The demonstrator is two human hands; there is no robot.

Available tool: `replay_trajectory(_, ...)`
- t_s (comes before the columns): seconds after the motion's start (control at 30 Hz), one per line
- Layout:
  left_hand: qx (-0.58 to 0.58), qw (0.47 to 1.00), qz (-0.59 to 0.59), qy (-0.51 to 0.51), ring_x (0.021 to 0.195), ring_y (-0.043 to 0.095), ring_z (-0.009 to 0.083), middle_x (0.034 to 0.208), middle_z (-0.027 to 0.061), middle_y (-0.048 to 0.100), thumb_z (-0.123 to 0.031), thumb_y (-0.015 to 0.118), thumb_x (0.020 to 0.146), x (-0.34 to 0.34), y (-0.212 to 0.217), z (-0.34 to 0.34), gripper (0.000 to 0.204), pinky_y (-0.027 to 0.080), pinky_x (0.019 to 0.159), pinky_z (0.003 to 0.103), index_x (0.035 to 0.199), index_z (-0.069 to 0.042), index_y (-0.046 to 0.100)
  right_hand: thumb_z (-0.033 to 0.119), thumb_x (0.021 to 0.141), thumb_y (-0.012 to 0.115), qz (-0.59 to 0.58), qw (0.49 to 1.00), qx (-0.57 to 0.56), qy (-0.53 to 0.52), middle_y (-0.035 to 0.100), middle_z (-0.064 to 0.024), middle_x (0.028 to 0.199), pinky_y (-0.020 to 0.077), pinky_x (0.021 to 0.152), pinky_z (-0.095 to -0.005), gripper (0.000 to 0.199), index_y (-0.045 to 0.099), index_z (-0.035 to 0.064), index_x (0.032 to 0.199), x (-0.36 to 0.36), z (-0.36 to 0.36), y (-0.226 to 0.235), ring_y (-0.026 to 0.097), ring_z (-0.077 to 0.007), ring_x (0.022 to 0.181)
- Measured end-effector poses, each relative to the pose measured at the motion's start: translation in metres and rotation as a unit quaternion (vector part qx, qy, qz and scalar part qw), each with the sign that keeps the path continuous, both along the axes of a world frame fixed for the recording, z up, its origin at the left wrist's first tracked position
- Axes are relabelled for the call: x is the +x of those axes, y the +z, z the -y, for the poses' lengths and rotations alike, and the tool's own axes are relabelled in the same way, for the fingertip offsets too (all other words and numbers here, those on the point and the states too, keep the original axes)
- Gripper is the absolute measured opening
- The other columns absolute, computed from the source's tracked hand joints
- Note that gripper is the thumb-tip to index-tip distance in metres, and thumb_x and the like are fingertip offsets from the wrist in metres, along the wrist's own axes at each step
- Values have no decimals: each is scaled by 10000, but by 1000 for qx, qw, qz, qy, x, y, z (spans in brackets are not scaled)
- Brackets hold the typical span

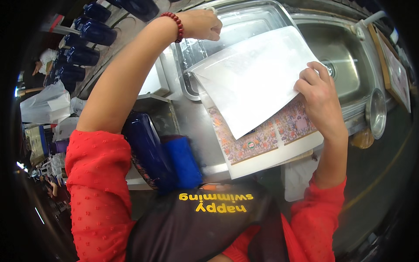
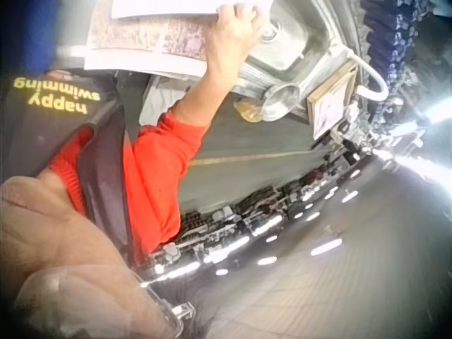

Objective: The person applies decorative paper labels to a blue ceramic bottle, smoothing them with fingers and a small tool, then trims excess edges. The person repeats the process on a second bottle.

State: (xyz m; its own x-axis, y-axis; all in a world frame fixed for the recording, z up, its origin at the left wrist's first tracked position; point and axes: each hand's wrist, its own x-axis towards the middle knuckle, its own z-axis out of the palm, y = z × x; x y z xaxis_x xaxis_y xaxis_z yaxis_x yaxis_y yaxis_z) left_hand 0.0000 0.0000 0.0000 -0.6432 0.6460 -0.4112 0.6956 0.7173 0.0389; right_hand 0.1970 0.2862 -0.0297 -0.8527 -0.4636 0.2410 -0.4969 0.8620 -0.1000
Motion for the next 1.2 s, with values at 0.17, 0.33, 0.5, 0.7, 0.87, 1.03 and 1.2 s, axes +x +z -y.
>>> replay_trajectory(0.17,11,996,-46,-77,1134,642,314,1238,202,651,-363,720,918,37,12,-10,414,517,986,373,1237,-99,719,-56,715,707,-44,999,-26,-7,613,-99,977,486,954,-468,187,607,36,843,-1,0,-1,568,-387,1187)
replay_trajectory(0.33,-48,989,-11,-142,1304,510,395,1248,236,643,-411,753,800,86,17,-8,838,440,1085,494,1548,-180,453,-120,749,667,-63,996,-60,-12,608,-109,1021,484,974,-469,241,616,31,929,-6,0,0,548,-402,1236)
replay_trajectory(0.5,-94,981,-85,-148,1430,418,401,1204,210,682,-374,749,819,105,10,26,836,394,1116,525,1569,-220,412,-115,775,638,-90,991,-94,-12,629,-98,996,502,928,-459,221,615,38,932,-8,-1,-6,569,-402,1177)
replay_trajectory(0.7,-101,966,-172,-163,1426,445,371,1157,158,724,-303,724,880,100,-12,48,749,395,1113,472,1556,-239,407,-110,796,635,-83,991,-107,-9,628,-97,1005,499,934,-458,214,625,41,948,-8,3,-8,570,-381,1185)
replay_trajectory(0.87,-70,963,-202,-162,1402,478,331,1201,153,718,-336,731,911,92,-18,57,722,409,1100,452,1541,-159,425,-95,822,642,-78,990,-118,-24,633,-100,1018,492,952,-454,195,631,42,961,-8,0,-10,562,-367,1206)
replay_trajectory(1.03,-45,960,-226,-156,1265,587,281,1139,125,723,-341,752,884,79,-18,60,575,412,1071,404,1374,-95,582,-89,834,632,-73,987,-143,-19,630,-105,1019,480,973,-445,184,624,34,971,-14,-9,-15,553,-357,1212)
replay_trajectory(1.2,-58,953,-246,-169,1102,643,241,990,75,713,-317,744,886,71,-23,72,314,447,972,378,1112,-109,677,-108,830,613,-63,985,-161,-16,621,-119,1066,449,1013,-433,217,629,34,993,-19,-18,-20,541,-345,1229)
